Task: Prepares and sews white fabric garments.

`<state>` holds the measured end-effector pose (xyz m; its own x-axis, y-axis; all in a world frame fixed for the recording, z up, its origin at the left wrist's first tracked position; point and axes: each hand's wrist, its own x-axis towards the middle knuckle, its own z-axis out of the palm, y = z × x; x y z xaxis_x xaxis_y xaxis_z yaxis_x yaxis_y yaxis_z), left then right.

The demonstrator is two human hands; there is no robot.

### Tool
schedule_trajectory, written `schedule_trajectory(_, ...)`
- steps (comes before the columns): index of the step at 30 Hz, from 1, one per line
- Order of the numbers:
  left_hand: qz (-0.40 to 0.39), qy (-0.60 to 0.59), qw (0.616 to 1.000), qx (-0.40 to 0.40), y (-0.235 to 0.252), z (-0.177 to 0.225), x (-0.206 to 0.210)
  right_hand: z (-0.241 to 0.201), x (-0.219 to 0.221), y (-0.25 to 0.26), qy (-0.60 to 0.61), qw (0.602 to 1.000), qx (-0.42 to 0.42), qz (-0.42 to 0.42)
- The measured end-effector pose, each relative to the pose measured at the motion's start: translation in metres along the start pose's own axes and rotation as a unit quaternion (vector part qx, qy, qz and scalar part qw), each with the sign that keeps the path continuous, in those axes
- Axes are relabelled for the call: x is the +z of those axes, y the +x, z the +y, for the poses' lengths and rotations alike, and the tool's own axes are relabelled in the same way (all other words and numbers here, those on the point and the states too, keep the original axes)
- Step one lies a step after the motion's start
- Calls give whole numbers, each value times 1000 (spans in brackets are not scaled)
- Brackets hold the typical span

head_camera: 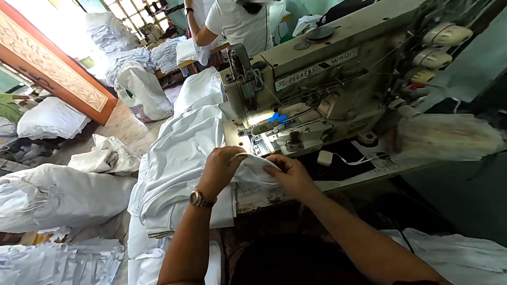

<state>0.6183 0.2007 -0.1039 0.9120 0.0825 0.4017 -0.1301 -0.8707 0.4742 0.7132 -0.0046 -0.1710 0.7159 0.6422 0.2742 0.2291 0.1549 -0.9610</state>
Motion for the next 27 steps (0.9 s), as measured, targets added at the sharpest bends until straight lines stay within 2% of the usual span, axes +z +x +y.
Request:
schedule_trajectory(4, 3, -151, 988, -11, -1, 16, -5, -9, -28, 21, -46, 997, -67, 5)
schedule_trajectory(8, 72, -169, 973, -140, 4, 8, 20, -12, -30, 41, -204, 975, -91, 12)
schedule_trajectory(12, 105, -220, 951, -191, 3, 4, 33, -7, -32, 43, -203, 976, -78, 19)
schedule_trajectory(18, 95, -273, 935, -207, 11, 7, 33, -12, -27, 49, -264, 960, -89, 31)
schedule_trajectory(24, 161, -260, 934, -183, 19, 0, 48, -10, -22, 57, -386, 913, -110, 74)
schedule_trajectory(27, 173, -236, 942, -163, 17, 0, 53, -3, -16, 56, -389, 911, -97, 95)
